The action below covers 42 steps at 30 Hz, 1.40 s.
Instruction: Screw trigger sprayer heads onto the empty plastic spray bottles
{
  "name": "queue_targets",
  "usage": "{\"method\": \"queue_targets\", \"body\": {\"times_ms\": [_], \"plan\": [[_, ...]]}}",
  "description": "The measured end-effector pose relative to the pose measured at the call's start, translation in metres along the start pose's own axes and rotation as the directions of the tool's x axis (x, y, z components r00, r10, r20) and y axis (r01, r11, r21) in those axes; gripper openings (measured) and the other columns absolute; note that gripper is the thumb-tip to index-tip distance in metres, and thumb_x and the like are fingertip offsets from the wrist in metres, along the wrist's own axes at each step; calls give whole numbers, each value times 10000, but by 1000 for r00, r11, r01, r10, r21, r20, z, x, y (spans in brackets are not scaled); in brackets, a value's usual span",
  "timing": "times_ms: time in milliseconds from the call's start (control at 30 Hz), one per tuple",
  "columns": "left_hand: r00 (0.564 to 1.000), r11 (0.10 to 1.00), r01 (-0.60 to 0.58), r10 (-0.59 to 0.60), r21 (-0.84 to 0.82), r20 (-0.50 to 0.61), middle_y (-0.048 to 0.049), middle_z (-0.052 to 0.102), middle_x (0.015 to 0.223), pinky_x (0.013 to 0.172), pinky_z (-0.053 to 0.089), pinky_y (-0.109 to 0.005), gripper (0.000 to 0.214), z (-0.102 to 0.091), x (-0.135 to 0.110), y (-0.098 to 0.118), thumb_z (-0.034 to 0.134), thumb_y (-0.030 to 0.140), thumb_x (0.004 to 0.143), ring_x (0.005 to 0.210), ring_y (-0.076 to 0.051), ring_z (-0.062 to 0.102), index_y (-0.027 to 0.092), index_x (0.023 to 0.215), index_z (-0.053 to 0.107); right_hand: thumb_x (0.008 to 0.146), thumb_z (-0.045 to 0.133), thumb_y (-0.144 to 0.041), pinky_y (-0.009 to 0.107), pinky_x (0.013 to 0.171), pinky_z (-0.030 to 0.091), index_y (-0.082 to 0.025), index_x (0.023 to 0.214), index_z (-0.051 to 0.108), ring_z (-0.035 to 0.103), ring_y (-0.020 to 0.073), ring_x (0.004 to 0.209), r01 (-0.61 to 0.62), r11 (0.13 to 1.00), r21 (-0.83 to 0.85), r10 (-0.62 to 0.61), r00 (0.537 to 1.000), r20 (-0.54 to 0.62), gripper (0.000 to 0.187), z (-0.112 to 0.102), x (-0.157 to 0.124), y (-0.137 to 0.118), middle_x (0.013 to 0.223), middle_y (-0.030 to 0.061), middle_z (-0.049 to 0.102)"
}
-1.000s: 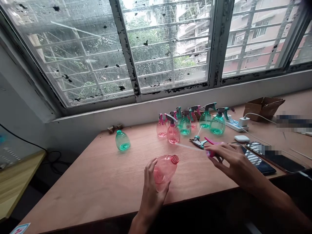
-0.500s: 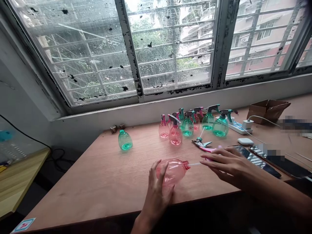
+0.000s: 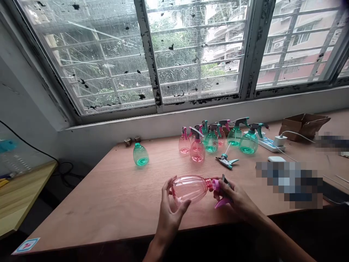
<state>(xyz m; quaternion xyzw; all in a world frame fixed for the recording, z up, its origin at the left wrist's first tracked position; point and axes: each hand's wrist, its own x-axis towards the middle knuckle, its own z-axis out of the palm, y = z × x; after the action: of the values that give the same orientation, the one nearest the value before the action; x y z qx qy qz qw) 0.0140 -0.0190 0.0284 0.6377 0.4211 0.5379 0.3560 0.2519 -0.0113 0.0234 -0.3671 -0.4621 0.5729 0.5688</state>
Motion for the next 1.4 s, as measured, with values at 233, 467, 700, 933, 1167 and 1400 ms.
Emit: {"method": "queue_targets", "body": {"times_ms": [233, 467, 700, 933, 1167, 1400], "plan": [[997, 997, 72, -72, 18, 9, -93, 554, 1327, 1079, 401, -396, 670, -2, 9, -6, 603, 569, 882, 1271, -291, 510, 258, 1450, 431, 719, 849, -438, 252, 556, 457, -140, 892, 699, 542, 140, 601, -77, 990, -121, 75, 997, -15, 376, -1, -3, 11, 634, -13, 640], [982, 979, 180, -173, -100, 79, -120, 595, 1267, 1030, 453, -421, 838, 1, 3, -7, 636, 547, 865, 1177, -285, 585, 239, 1536, 240, 702, 852, -446, 295, 603, 516, -159, 846, 653, 624, 176, 622, -84, 986, -142, 88, 996, 21, 378, -2, 1, 3, 657, 22, 711], [981, 983, 81, -50, -167, 186, -109, 175, 1651, 1181, 280, -514, 999, -1, -1, -20, 670, 507, 854, 1435, -350, 329, 298, 1572, 8, 742, 831, -421, 311, 636, 553, -168, 996, 624, 690, 195, 650, -66, 979, -192, 86, 992, 94, 414, 0, -6, 2, 689, 14, 746], [969, 976, 187, -164, -115, 184, -115, 308, 1600, 1182, 301, -512, 870, -1, 4, -11, 759, 436, 811, 1427, -369, 368, 269, 1524, 288, 742, 823, -460, 297, 603, 549, -166, 944, 642, 684, 188, 618, -83, 983, -166, 95, 993, 64, 400, -1, -6, 0, 679, 9, 728], [961, 994, 92, -72, -62, 268, -72, 283, 1617, 1200, 278, -491, 1016, -1, 1, -14, 724, 347, 856, 1408, -289, 421, 388, 1557, -10, 768, 810, -447, 324, 610, 575, -176, 930, 603, 665, 169, 610, -85, 996, -32, 87, 994, 64, 377, -4, -3, 6, 712, -8, 692], [963, 986, 153, -133, -67, 235, -163, 402, 1546, 1180, 290, -540, 1048, -1, 5, -12, 793, 384, 785, 1390, -369, 427, 249, 1573, 115, 804, 786, -420, 324, 614, 574, -162, 1003, 621, 674, 177, 618, -72, 982, -174, 95, 988, 123, 365, -7, -5, 9, 706, 9, 720]]}}
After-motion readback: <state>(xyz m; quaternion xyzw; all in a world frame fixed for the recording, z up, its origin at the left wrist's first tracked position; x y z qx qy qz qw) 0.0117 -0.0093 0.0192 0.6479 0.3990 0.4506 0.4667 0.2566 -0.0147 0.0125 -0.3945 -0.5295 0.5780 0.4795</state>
